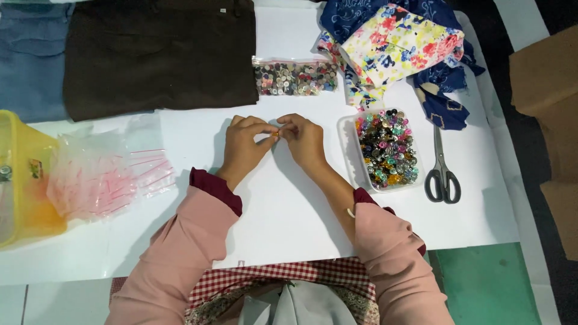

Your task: The person sorts colorful buttons from a container onto a white table and places them into small plastic bags. They handle pink, yellow, and dark-colored buttons, picking them up by hand and arranging them before sealing the bags.

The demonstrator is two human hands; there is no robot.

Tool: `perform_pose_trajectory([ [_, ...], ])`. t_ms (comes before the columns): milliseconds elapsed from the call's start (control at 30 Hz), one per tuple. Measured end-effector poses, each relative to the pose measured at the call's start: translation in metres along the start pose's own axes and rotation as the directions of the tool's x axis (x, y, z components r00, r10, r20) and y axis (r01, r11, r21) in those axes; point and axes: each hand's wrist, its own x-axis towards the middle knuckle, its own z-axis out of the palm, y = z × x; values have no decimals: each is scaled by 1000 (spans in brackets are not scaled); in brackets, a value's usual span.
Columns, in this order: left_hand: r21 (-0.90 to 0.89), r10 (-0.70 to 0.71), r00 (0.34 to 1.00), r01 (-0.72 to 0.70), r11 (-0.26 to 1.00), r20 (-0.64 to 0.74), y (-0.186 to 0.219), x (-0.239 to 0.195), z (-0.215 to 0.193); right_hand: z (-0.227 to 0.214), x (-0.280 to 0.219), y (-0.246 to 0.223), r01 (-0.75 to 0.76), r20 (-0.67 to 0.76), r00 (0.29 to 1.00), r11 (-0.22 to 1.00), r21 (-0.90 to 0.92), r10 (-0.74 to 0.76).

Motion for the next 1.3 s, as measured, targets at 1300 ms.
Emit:
perform_pose_trajectory([
  [1300,-102,500,856,-490,866,134,161,-15,142,-230,-131,28,-26,-37,999,808,-589,5],
])
